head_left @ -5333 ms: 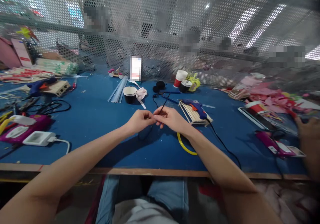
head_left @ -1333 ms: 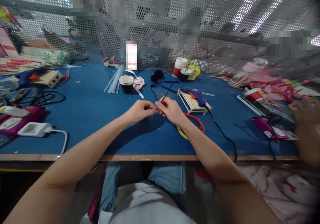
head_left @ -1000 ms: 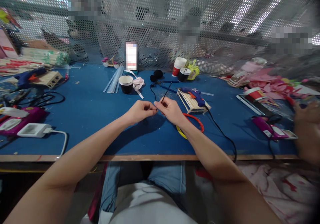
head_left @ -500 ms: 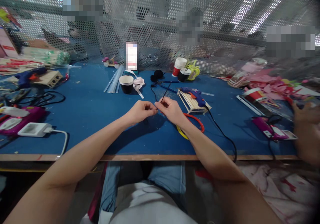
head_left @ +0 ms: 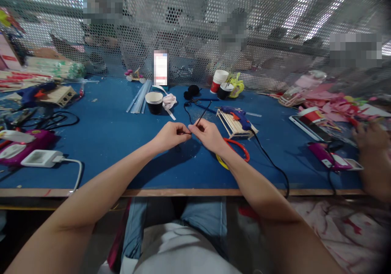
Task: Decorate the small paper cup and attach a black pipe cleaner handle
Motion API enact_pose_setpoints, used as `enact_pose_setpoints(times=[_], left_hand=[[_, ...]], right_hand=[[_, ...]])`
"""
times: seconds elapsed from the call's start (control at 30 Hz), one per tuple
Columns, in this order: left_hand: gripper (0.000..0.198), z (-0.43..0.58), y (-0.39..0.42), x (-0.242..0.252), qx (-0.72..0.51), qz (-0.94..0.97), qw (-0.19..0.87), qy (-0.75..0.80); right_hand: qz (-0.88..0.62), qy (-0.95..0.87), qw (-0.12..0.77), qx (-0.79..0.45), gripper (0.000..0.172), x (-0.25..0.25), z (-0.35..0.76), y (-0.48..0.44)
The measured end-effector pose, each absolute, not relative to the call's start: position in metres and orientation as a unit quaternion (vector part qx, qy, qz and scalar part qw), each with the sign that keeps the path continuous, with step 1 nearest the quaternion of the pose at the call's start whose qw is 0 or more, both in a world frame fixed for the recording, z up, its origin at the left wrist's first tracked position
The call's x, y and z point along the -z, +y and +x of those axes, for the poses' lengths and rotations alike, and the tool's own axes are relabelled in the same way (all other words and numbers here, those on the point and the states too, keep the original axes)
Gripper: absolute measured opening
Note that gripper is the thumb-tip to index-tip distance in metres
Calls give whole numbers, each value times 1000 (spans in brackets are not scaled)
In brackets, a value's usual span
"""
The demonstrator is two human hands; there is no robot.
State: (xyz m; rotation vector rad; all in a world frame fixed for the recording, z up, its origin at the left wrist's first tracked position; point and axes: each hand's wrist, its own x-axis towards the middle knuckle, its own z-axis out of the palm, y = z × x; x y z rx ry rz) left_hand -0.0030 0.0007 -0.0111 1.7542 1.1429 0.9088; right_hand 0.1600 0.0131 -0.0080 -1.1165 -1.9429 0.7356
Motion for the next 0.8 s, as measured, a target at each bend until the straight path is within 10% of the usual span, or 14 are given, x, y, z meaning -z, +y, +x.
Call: enact_pose_setpoints(times=[0.8], left_hand=[[17,-1,-1,10,-381,656,484,436]], right_hand=[[-397,-745,383,-374,30,5,160,11]])
